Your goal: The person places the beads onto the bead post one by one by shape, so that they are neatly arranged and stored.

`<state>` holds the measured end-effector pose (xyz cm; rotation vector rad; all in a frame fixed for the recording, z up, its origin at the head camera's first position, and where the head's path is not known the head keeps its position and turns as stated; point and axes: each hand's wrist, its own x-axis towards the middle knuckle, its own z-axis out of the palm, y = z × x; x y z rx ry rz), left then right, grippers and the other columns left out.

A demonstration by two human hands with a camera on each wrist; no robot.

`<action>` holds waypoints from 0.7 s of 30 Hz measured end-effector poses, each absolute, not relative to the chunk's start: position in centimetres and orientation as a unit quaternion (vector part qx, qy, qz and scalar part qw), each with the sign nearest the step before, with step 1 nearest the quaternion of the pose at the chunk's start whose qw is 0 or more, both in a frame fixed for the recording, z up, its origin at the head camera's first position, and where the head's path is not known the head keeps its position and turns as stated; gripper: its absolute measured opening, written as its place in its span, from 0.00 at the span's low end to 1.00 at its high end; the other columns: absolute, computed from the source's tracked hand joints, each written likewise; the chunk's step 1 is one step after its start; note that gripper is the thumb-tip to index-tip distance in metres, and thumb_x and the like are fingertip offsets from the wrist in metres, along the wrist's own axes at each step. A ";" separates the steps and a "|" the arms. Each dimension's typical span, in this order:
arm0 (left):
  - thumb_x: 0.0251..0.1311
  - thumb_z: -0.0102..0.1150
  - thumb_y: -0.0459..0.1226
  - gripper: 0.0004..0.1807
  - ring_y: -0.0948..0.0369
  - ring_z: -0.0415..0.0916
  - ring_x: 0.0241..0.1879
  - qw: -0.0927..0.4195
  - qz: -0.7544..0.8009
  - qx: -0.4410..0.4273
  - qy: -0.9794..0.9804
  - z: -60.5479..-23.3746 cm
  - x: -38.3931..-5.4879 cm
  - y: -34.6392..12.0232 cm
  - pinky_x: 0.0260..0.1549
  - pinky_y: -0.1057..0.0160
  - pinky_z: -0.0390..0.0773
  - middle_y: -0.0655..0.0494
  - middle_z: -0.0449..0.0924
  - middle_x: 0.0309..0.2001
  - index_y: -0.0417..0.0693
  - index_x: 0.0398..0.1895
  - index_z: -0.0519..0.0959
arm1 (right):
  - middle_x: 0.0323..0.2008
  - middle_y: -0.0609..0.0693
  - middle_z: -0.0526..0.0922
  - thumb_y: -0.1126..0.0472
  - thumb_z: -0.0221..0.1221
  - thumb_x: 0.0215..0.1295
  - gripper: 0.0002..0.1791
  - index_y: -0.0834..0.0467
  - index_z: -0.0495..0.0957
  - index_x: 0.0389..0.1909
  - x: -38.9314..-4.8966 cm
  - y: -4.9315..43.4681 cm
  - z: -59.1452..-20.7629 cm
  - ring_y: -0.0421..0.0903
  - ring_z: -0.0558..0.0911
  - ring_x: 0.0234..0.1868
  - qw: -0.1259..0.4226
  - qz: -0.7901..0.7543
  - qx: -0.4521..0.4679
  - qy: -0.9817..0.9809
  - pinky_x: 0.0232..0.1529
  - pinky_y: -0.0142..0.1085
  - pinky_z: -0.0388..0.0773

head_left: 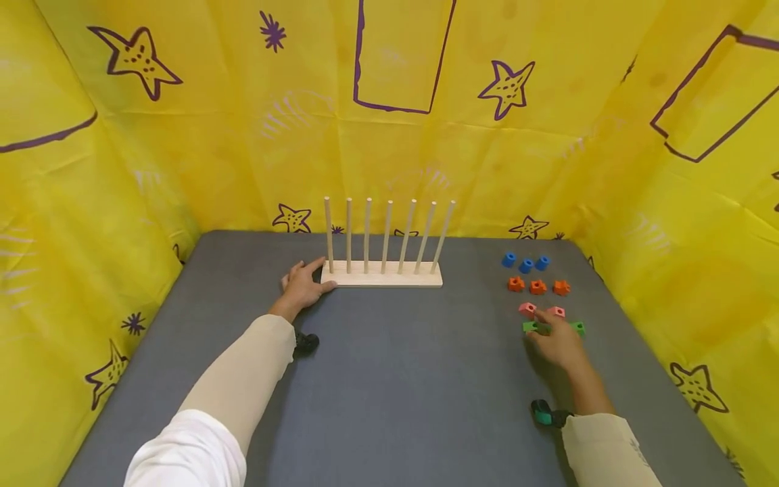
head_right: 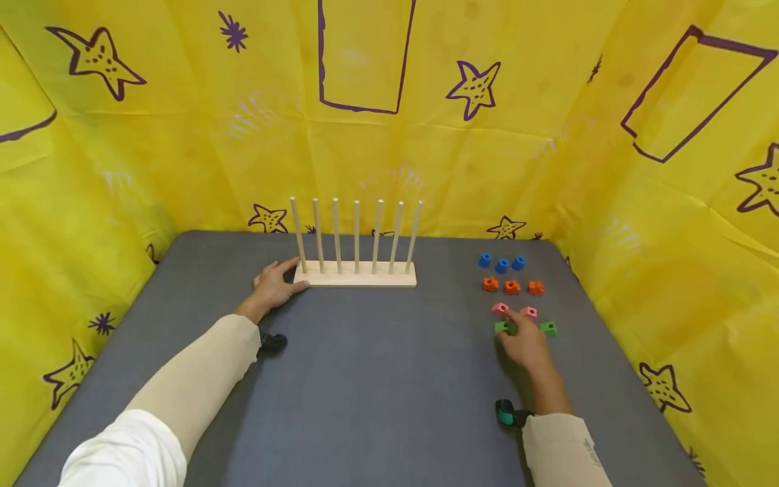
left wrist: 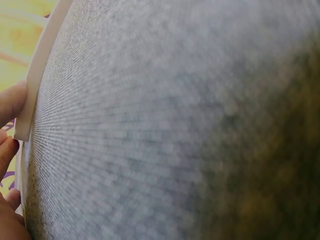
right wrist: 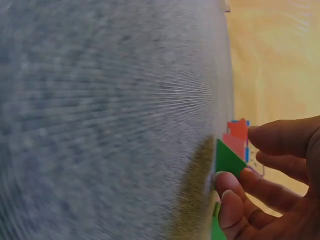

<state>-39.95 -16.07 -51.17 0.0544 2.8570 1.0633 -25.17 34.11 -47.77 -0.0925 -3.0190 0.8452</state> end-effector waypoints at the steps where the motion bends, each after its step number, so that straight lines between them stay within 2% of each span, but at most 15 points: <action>1: 0.62 0.63 0.49 0.41 0.43 0.37 0.72 0.049 0.348 0.017 0.936 -51.2 -39.9 -16.0 0.64 0.39 0.35 0.38 0.58 0.69 0.51 0.75 0.58 | 0.57 0.74 0.71 0.61 0.60 0.63 0.32 0.69 0.65 0.65 -25.2 34.1 -48.0 0.73 0.69 0.56 -0.004 0.266 -0.030 -0.963 0.52 0.65 0.65; 5: 0.62 0.63 0.48 0.41 0.44 0.36 0.72 0.051 0.349 0.017 0.936 -51.3 -39.8 -15.8 0.64 0.40 0.34 0.38 0.59 0.69 0.51 0.75 0.58 | 0.55 0.74 0.72 0.62 0.62 0.62 0.31 0.69 0.67 0.64 -25.2 34.2 -48.4 0.72 0.71 0.53 -0.017 0.254 -0.040 -0.966 0.50 0.66 0.66; 13: 0.62 0.62 0.49 0.41 0.44 0.35 0.72 0.060 0.345 0.017 0.937 -51.7 -39.6 -15.7 0.64 0.40 0.34 0.38 0.59 0.69 0.52 0.75 0.56 | 0.50 0.69 0.77 0.66 0.59 0.63 0.20 0.71 0.74 0.54 -24.8 33.7 -48.8 0.70 0.74 0.49 0.011 0.238 -0.067 -0.969 0.47 0.61 0.70; 17: 0.62 0.62 0.49 0.41 0.44 0.35 0.72 0.060 0.347 0.011 0.936 -51.8 -39.5 -16.0 0.64 0.40 0.34 0.39 0.59 0.69 0.52 0.76 0.56 | 0.45 0.68 0.79 0.64 0.59 0.64 0.16 0.71 0.77 0.50 -25.0 33.2 -48.4 0.67 0.77 0.45 0.023 0.245 -0.045 -0.968 0.43 0.58 0.74; 21: 0.62 0.62 0.49 0.42 0.44 0.34 0.72 0.058 0.348 0.013 0.936 -51.6 -39.6 -16.1 0.64 0.40 0.34 0.39 0.60 0.69 0.52 0.76 0.56 | 0.44 0.69 0.79 0.66 0.56 0.68 0.15 0.69 0.74 0.51 -25.3 32.2 -46.5 0.65 0.80 0.43 0.046 0.303 -0.007 -0.952 0.39 0.53 0.78</action>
